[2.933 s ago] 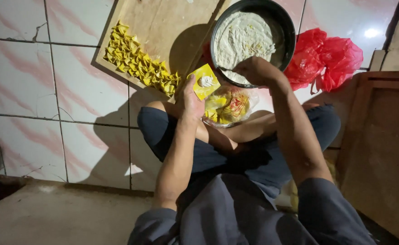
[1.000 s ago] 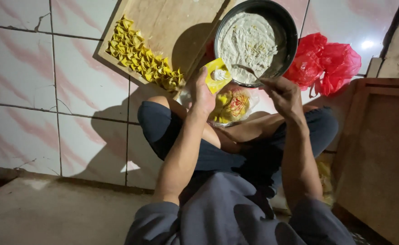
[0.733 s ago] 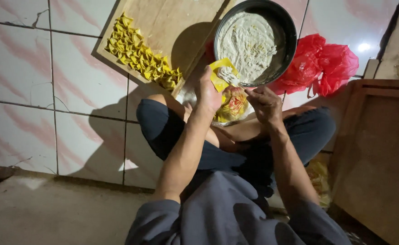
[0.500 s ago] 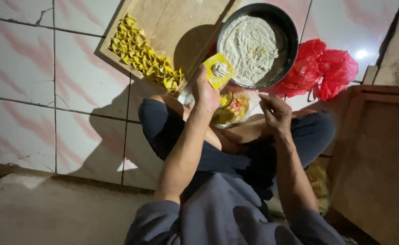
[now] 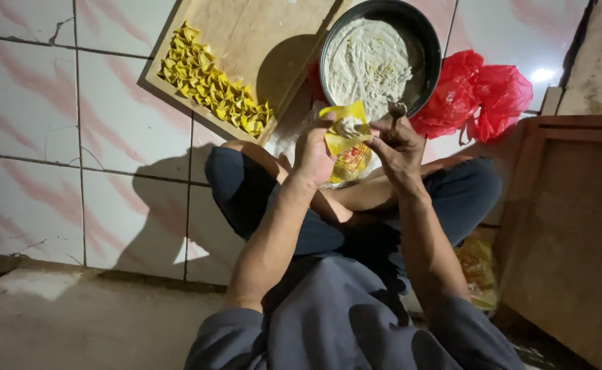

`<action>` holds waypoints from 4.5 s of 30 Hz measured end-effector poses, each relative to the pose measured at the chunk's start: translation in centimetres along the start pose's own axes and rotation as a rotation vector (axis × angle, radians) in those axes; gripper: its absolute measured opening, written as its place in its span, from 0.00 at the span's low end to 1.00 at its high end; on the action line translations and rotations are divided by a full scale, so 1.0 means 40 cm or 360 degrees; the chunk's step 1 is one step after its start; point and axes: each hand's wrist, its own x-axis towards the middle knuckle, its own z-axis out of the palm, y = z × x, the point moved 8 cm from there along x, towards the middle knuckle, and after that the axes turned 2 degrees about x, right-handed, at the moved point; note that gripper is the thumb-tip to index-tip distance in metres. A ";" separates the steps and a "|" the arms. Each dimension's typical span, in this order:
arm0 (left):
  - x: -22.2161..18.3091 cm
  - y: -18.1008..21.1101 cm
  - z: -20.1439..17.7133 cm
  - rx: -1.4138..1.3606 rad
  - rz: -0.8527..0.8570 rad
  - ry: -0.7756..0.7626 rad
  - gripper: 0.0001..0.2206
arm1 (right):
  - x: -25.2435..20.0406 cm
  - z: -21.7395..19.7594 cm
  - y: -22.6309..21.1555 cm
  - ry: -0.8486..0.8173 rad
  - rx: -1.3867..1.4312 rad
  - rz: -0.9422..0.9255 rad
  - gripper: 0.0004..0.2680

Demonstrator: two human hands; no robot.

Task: The person is manually preparing dumplings by placing filling on wrappers and folding them into shape.

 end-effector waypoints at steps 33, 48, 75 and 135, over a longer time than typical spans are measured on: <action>-0.189 0.093 0.119 0.1235 0.1332 -0.0708 0.05 | -0.017 -0.044 -0.144 0.0023 0.0212 -0.0126 0.09; -0.190 0.069 0.124 0.1554 0.1595 -0.0723 0.04 | -0.028 -0.031 -0.113 -0.0030 0.0091 0.0088 0.15; -0.149 0.056 0.057 0.1175 0.1281 -0.0630 0.03 | -0.040 -0.013 -0.022 -0.0034 0.0318 0.0386 0.23; 0.566 0.614 -0.442 0.2535 0.1346 0.0637 0.10 | -0.139 0.085 0.198 -0.1018 0.0133 0.1301 0.17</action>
